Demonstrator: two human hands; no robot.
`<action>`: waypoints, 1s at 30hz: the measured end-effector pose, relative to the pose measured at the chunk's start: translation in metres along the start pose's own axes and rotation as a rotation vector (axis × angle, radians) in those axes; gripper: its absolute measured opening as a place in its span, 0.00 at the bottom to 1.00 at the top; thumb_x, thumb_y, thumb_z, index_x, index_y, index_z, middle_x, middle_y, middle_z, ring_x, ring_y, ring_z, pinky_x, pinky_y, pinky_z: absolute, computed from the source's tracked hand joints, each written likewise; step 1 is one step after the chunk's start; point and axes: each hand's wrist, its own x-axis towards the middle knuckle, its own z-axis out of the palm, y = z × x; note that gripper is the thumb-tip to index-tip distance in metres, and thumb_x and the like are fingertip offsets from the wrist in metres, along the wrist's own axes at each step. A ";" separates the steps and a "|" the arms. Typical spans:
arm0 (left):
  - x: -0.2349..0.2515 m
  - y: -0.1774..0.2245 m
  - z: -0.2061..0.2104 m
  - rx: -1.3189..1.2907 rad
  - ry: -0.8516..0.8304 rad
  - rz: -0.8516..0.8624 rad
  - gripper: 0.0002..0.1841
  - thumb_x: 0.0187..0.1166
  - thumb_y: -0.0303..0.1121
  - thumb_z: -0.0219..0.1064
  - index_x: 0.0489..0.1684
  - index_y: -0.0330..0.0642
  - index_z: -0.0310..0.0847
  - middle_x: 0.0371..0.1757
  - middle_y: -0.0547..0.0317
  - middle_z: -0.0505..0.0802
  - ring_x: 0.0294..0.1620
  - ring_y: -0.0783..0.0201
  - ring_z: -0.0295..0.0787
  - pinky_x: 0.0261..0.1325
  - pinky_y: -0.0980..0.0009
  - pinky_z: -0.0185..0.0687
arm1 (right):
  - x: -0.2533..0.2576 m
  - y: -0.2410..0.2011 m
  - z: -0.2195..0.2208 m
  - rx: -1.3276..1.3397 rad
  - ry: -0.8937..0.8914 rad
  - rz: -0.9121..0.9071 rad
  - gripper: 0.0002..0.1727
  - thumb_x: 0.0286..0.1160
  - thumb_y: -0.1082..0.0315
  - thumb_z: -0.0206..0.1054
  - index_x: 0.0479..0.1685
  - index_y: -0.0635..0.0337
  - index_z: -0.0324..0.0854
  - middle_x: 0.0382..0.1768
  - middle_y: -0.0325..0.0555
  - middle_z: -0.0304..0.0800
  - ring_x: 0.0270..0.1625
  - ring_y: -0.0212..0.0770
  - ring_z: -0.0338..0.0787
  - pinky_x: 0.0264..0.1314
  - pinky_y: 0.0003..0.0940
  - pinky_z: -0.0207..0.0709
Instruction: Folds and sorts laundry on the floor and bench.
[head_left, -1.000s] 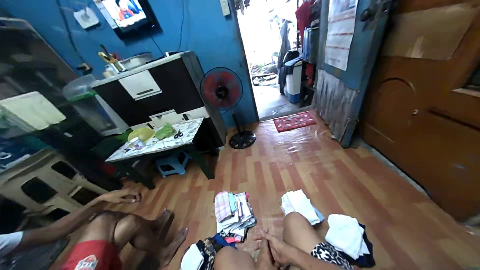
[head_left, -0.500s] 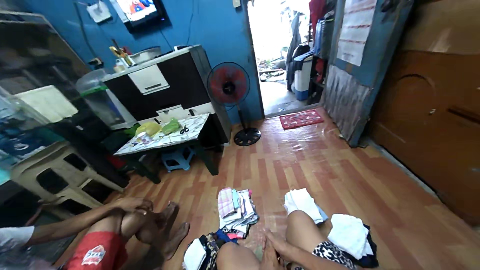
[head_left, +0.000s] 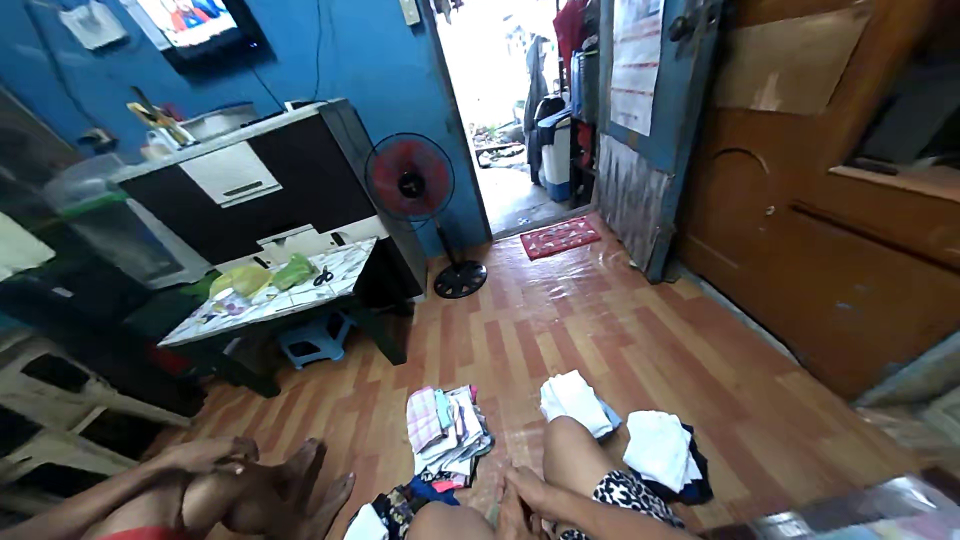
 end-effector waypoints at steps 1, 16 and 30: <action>0.000 -0.003 -0.001 -0.022 -0.012 0.006 0.33 0.64 0.23 0.75 0.70 0.14 0.71 0.66 0.27 0.87 0.71 0.43 0.84 0.81 0.55 0.72 | 0.002 0.004 -0.001 0.017 -0.025 -0.016 0.33 0.95 0.46 0.38 0.48 0.66 0.82 0.42 0.49 0.89 0.46 0.42 0.88 0.57 0.46 0.82; -0.002 -0.027 0.003 0.045 -0.074 0.025 0.35 0.73 0.28 0.73 0.77 0.13 0.63 0.71 0.25 0.83 0.75 0.39 0.81 0.83 0.53 0.70 | -0.003 -0.004 -0.002 0.088 -0.194 0.090 0.35 0.93 0.41 0.38 0.58 0.61 0.84 0.51 0.49 0.91 0.52 0.43 0.88 0.59 0.46 0.80; -0.004 -0.031 0.000 0.049 -0.068 0.049 0.26 0.77 0.29 0.67 0.70 0.17 0.72 0.65 0.29 0.87 0.71 0.40 0.84 0.78 0.51 0.75 | -0.008 -0.003 -0.005 0.054 -0.227 0.036 0.34 0.94 0.44 0.42 0.54 0.64 0.85 0.51 0.48 0.93 0.55 0.43 0.90 0.64 0.48 0.81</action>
